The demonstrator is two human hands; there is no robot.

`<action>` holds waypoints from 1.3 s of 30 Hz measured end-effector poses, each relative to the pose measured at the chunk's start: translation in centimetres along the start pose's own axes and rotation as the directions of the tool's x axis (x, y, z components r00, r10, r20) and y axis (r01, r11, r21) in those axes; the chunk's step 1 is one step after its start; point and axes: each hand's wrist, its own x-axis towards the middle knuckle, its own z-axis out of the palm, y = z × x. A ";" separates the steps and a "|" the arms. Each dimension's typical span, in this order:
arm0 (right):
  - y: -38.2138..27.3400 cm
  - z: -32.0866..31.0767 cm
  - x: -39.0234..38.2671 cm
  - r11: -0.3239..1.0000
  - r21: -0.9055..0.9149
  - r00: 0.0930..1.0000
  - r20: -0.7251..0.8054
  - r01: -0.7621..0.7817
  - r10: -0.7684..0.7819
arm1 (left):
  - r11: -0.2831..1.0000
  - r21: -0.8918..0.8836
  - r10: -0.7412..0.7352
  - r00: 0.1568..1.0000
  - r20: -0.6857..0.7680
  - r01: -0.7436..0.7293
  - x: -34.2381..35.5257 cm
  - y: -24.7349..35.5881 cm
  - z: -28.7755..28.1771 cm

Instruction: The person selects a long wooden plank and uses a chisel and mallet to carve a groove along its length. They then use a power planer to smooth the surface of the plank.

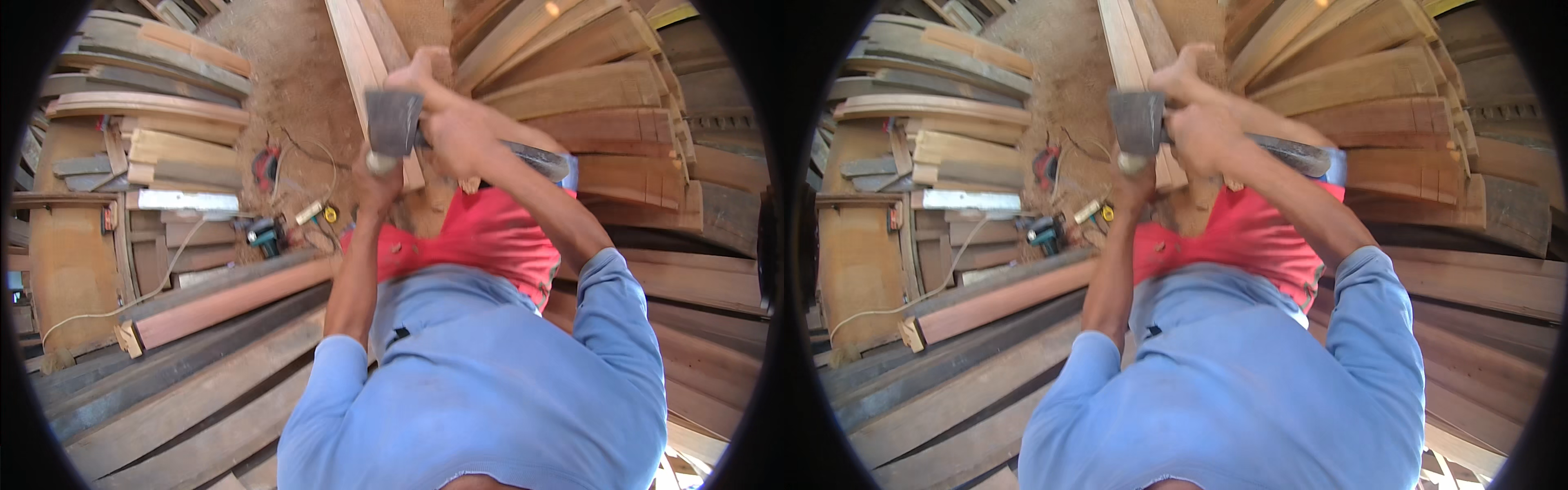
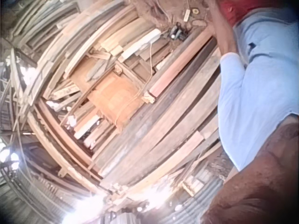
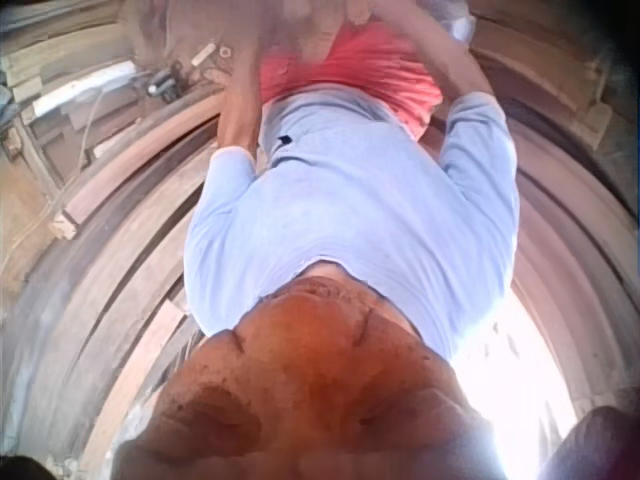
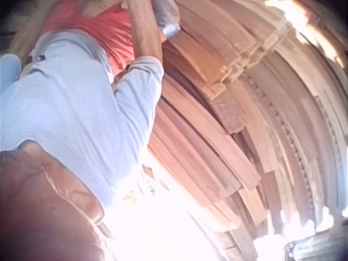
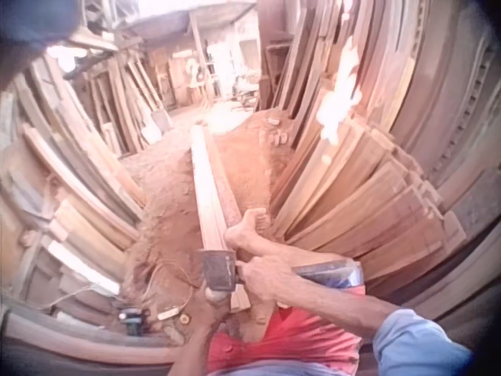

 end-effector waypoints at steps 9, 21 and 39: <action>0.1 -6.1 -2.2 0.920 0.390 0.908 -0.395 0.028 0.139 | 0.977 -0.124 -0.171 0.985 0.012 0.171 3.8 2.6 -0.7; -0.9 -7.4 -3.8 0.866 0.469 0.848 -0.518 0.174 0.110 | 0.985 -0.043 -0.167 0.986 0.014 0.167 2.2 1.5 0.0; 0.2 -5.9 -1.2 0.849 0.439 0.812 -0.583 0.294 0.020 | 0.995 -0.013 -0.094 0.995 0.039 0.095 -1.0 3.7 0.6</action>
